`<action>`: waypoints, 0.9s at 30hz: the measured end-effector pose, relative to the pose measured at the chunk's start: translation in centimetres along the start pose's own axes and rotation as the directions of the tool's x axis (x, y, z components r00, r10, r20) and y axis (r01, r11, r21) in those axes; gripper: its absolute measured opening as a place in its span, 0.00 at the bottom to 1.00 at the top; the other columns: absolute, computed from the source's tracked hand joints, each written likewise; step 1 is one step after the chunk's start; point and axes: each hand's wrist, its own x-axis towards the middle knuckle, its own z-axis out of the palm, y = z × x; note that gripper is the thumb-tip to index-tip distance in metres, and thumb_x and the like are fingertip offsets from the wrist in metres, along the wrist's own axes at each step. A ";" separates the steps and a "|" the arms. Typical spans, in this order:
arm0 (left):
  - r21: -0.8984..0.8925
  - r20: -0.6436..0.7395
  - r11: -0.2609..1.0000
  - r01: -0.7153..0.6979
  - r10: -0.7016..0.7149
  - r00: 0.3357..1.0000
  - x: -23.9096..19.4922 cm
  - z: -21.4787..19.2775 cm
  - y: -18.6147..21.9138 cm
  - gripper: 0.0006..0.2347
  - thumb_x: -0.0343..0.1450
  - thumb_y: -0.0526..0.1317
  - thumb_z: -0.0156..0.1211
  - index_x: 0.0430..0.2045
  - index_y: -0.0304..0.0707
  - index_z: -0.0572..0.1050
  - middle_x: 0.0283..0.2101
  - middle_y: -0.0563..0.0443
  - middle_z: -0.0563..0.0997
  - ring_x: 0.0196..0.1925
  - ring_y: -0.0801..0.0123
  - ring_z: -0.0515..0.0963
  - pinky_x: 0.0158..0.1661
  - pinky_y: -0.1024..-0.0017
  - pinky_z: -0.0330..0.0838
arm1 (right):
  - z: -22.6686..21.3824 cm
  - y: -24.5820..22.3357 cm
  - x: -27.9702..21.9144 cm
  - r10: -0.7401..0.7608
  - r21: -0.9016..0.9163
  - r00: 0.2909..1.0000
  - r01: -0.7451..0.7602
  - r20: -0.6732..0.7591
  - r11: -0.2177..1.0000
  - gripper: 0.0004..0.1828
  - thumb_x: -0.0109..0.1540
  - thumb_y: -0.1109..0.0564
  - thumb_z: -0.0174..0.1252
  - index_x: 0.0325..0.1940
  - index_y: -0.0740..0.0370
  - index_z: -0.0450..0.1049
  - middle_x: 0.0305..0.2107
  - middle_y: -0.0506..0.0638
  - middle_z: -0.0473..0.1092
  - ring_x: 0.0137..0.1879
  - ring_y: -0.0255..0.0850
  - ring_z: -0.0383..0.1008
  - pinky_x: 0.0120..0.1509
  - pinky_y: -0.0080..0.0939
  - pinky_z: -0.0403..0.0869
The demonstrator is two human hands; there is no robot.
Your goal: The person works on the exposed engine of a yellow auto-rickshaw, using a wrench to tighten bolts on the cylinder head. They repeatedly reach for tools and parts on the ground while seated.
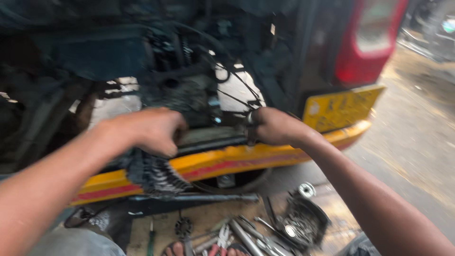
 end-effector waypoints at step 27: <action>-0.603 -0.179 0.599 0.527 -0.745 0.643 22.6 12.1 -25.9 0.20 0.65 0.49 0.65 0.50 0.43 0.81 0.56 0.34 0.82 0.61 0.43 0.79 0.61 0.53 0.72 | 11.4 14.8 41.3 0.278 0.115 0.672 -0.478 0.686 0.871 0.09 0.63 0.56 0.54 0.29 0.60 0.74 0.18 0.44 0.62 0.20 0.34 0.57 0.23 0.39 0.58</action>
